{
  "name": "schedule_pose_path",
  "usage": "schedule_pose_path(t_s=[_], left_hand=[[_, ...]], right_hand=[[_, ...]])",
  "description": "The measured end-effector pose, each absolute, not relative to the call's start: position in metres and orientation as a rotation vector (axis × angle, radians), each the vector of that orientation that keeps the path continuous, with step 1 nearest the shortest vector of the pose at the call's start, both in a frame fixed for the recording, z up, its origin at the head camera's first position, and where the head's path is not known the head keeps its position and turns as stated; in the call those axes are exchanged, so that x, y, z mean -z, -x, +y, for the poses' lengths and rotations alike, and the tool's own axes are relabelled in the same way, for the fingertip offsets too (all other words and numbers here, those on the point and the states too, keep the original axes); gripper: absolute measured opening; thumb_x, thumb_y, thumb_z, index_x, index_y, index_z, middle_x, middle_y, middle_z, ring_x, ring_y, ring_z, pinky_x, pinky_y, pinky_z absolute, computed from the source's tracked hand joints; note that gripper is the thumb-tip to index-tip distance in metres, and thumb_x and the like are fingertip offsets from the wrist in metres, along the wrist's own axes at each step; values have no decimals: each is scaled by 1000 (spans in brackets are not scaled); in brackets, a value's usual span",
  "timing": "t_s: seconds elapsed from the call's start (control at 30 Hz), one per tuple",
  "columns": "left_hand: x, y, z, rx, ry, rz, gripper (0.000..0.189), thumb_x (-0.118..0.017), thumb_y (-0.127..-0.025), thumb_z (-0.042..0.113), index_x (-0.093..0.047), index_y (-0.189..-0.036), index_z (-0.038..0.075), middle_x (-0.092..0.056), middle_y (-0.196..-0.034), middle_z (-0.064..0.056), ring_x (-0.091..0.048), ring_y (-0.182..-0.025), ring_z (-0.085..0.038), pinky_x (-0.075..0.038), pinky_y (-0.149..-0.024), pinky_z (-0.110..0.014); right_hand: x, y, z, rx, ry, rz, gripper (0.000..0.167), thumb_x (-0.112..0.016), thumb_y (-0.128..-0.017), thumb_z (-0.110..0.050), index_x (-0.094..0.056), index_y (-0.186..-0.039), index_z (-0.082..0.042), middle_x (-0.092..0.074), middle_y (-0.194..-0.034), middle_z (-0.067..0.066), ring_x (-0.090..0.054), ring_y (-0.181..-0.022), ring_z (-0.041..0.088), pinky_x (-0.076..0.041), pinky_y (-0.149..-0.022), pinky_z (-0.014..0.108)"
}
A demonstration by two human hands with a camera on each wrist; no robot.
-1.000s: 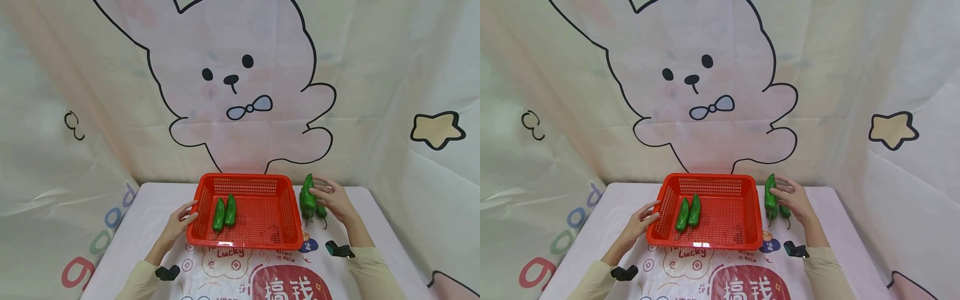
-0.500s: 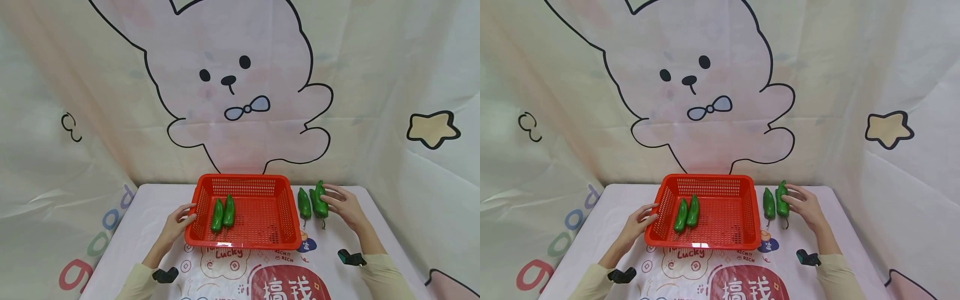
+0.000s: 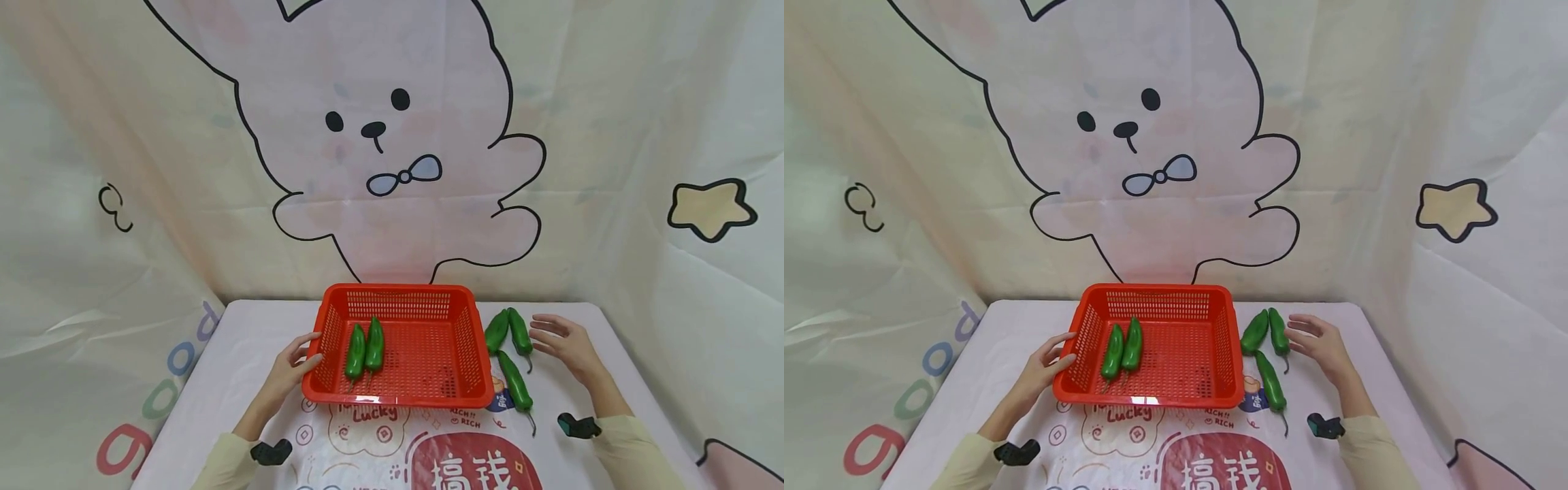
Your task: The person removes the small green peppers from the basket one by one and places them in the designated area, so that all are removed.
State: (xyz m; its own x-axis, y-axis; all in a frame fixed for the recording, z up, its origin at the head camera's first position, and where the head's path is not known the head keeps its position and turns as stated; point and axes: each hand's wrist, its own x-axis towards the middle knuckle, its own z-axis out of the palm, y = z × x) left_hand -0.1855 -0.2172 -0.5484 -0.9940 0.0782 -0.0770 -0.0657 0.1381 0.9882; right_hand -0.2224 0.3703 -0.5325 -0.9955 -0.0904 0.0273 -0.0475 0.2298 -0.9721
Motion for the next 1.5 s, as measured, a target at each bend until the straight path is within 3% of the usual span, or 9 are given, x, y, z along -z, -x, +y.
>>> schedule_pose_path(t_s=[0.27,0.4,0.67,0.87,1.07,1.2,1.5], left_hand=[[554,186,-217,-2010,-22,2263,53,-70,-99,20,-51,-148,23,-58,-127,-22,-62,-110,-41,-59,-82,-42],[555,185,-217,-2019,-22,2263,53,-69,-99,19,-50,-148,22,-57,-128,-23,-62,-111,-41,-59,-81,-42],[556,183,-217,-2025,-16,2269,52,-68,-100,20,-50,-149,23,-56,-130,-23,-61,-111,-40,-59,-80,-42],[559,184,-218,-2020,-11,2265,53,-69,-99,23,-49,-149,24,-55,-131,-22,-61,-112,-39,-59,-81,-41],[560,185,-218,-2039,-26,2244,52,-68,-100,22,-50,-148,24,-54,-134,-22,-61,-113,-40,-59,-81,-42],[561,186,-219,-2039,-30,2235,52,-68,-100,21,-50,-148,24,-55,-132,-23,-61,-112,-40,-59,-81,-42],[561,186,-219,-2048,-42,2231,50,-67,-101,20,-49,-148,22,-56,-130,-23,-62,-111,-40,-59,-81,-41]], right_hand=[[543,201,368,1784,184,2512,57,-70,-99,-19,-47,-142,9,-52,-134,36,-68,-106,24,-58,-83,33],[550,186,360,1724,162,2533,58,-73,-97,-22,-49,-143,5,-53,-133,33,-68,-104,23,-58,-82,32],[564,170,333,1644,137,2588,69,-81,-90,-20,-46,-147,-1,-55,-130,29,-63,-110,40,-59,-80,34],[571,171,319,1483,165,2694,79,-88,-82,-24,-47,-146,0,-60,-123,24,-63,-106,38,-59,-81,40],[572,173,315,1456,195,2664,67,-88,-81,-19,-56,-136,2,-63,-113,20,-66,-94,30,-58,-73,31],[571,172,318,1494,195,2625,59,-85,-85,-17,-59,-135,0,-62,-118,23,-66,-96,31,-59,-74,30],[552,173,339,1645,103,2564,63,-79,-91,-19,-51,-145,-3,-51,-134,31,-62,-107,42,-59,-78,33]])
